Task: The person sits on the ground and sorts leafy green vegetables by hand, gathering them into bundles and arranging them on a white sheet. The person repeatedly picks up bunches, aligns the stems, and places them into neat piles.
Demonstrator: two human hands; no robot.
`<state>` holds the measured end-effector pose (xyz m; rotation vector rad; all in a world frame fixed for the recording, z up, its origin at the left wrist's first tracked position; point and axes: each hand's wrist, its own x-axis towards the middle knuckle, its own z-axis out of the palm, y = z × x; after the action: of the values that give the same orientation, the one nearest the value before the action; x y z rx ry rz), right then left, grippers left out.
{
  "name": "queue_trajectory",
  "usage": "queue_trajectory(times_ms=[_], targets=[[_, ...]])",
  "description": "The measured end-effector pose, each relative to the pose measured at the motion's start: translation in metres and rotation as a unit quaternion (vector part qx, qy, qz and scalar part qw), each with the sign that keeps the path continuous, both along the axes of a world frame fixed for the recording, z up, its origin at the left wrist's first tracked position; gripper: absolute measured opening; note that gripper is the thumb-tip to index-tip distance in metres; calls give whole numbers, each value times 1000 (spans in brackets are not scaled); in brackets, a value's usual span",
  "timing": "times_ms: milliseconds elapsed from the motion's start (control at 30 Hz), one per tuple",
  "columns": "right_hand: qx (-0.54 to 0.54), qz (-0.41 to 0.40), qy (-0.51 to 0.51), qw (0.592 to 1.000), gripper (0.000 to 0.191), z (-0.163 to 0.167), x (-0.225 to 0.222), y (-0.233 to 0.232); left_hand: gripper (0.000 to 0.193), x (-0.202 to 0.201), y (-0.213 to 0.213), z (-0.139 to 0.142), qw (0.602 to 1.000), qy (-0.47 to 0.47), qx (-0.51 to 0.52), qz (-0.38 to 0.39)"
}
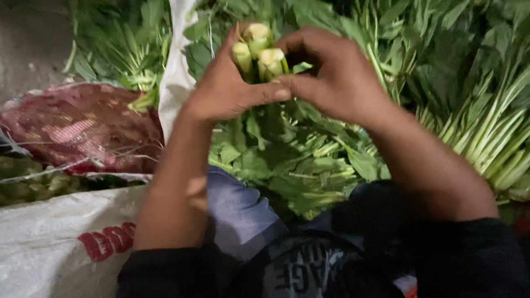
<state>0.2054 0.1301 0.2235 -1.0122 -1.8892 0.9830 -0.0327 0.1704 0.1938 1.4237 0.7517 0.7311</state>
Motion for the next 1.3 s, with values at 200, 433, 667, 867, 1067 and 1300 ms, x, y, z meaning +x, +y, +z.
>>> queue_trajectory(times_ms=[200,433,667,867,1067,1300], targets=[[132,28,-100,986,26,25,-3,5,88,-17,-3,20,977,182,108,26],[245,32,-224,943,17,62,-22,-11,67,-32,-20,53,970,193,151,5],[290,0,-272,917,14,35,-4,-9,64,-38,-17,55,997,47,6,-56],[95,-62,-334,936,20,34,58,0,57,-46,-23,62,994,103,-29,-9],[-453,220,-373,779,57,-75,72,-31,52,-77,-25,26,975,-22,91,202],[-336,48,-537,772,42,-189,83,-62,50,-88,-22,-28,946,1,110,305]])
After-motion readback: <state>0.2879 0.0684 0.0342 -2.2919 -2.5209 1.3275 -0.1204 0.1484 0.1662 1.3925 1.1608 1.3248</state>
